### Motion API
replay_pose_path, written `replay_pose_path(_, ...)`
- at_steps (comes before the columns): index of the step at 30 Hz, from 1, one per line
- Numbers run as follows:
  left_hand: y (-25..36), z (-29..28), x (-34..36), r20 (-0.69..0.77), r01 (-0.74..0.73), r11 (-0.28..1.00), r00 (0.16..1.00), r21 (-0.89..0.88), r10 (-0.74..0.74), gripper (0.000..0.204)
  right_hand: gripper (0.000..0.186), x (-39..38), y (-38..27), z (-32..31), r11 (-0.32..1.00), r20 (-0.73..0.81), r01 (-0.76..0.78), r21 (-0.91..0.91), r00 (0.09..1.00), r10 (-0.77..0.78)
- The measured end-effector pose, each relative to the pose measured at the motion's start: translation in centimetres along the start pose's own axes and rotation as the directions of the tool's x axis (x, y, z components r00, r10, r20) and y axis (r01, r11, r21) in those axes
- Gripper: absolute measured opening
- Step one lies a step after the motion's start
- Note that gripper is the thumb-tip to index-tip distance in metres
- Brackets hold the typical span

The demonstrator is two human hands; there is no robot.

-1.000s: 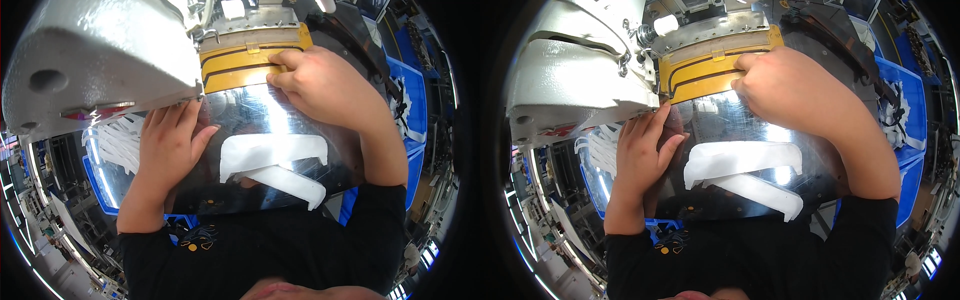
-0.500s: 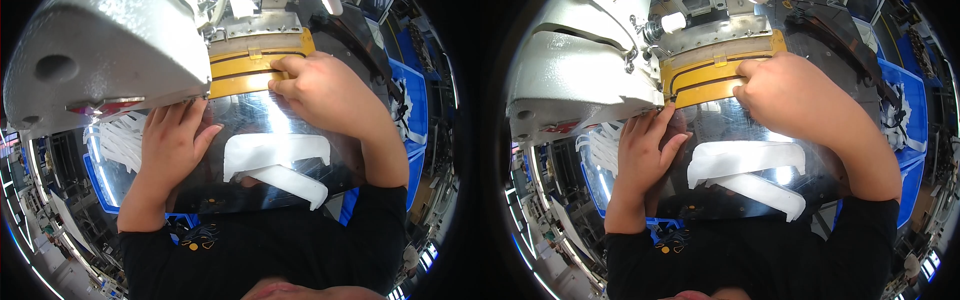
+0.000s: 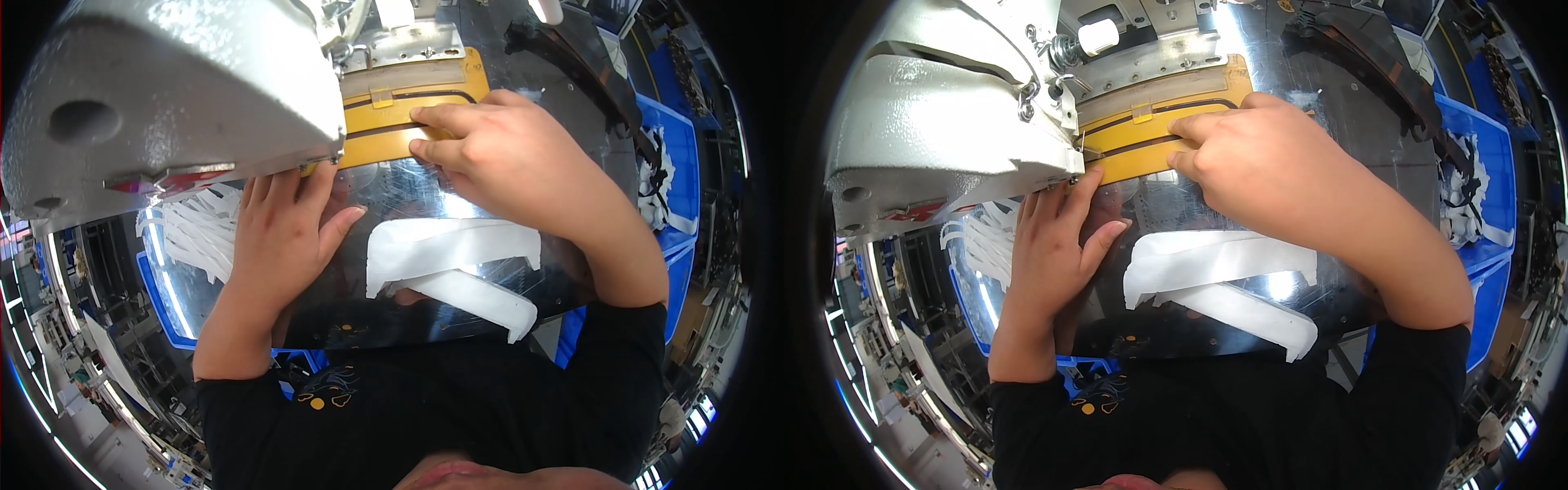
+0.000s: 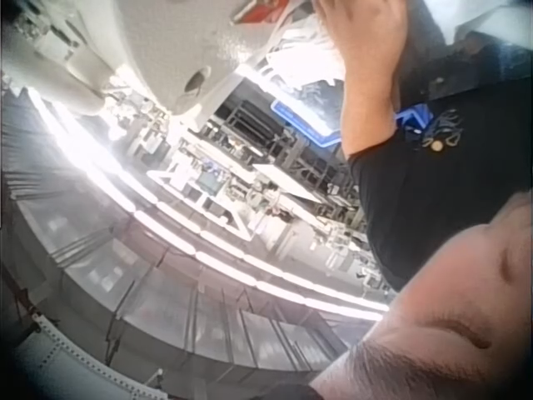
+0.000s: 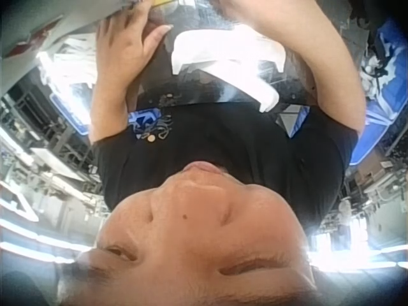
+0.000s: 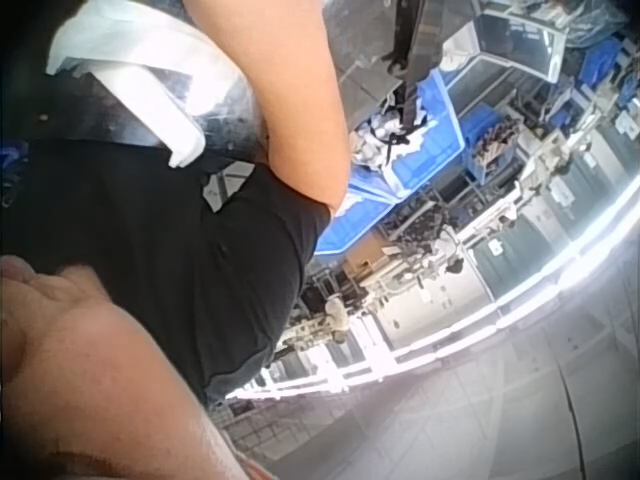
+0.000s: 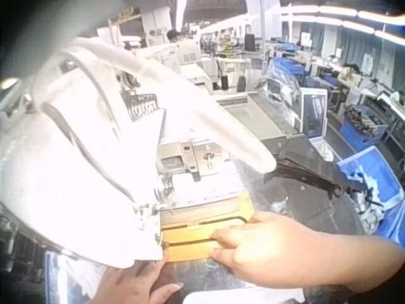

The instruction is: Operating an industrial sewing machine to stitch together layered leather or synthetic components for footwear.

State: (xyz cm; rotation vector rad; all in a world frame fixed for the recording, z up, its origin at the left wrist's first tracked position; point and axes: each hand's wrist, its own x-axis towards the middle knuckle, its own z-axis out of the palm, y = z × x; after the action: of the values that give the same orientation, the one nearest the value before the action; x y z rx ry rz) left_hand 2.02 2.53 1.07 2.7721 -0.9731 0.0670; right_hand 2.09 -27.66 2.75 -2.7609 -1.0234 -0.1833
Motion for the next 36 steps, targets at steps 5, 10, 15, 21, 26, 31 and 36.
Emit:
replay_pose_path(5, -0.2, 0.0, 0.0, 0.004, -0.013, 1.0, 1.0, 0.007, 0.013, 0.067, 0.032, -0.1, -0.1, 0.1, 0.998, 0.037, -0.048, 0.049, 0.998, 0.046)
replay_pose_path(10, -0.1, 0.1, 0.1, 0.008, -0.01, 1.0, 1.0, 0.009, 0.01, 0.067, 0.026, -0.2, 0.0, 0.3, 0.998, -0.026, 0.011, 0.062, 1.0, -0.009)
replay_pose_path(15, -0.2, 0.1, 0.0, 0.016, 0.004, 1.0, 1.0, -0.007, -0.004, 0.068, 0.028, 0.0, -0.1, 0.6, 0.998, -0.005, 0.012, 0.064, 1.0, -0.012)
replay_pose_path(21, -0.2, 0.0, 0.0, 0.003, -0.008, 1.0, 1.0, 0.015, 0.008, 0.068, 0.035, 0.2, -0.7, 1.1, 0.996, -0.002, 0.001, 0.088, 1.0, -0.001)
replay_pose_path(26, 0.0, 0.1, 0.0, 0.002, -0.008, 1.0, 1.0, 0.012, 0.008, 0.069, 0.039, 0.4, -0.8, 1.4, 0.993, 0.03, -0.009, 0.122, 1.0, 0.005)
replay_pose_path(31, 0.0, 0.1, -0.1, 0.006, -0.014, 1.0, 1.0, 0.003, 0.014, 0.07, 0.044, 0.7, -1.1, 2.2, 0.992, -0.011, 0.078, 0.104, 0.997, -0.077)
replay_pose_path(36, 0.1, 0.0, -0.3, 0.028, 0.006, 1.0, 1.0, 0.011, -0.006, 0.073, 0.044, 0.8, -1.3, 2.9, 0.99, -0.036, 0.121, 0.075, 0.992, -0.118)
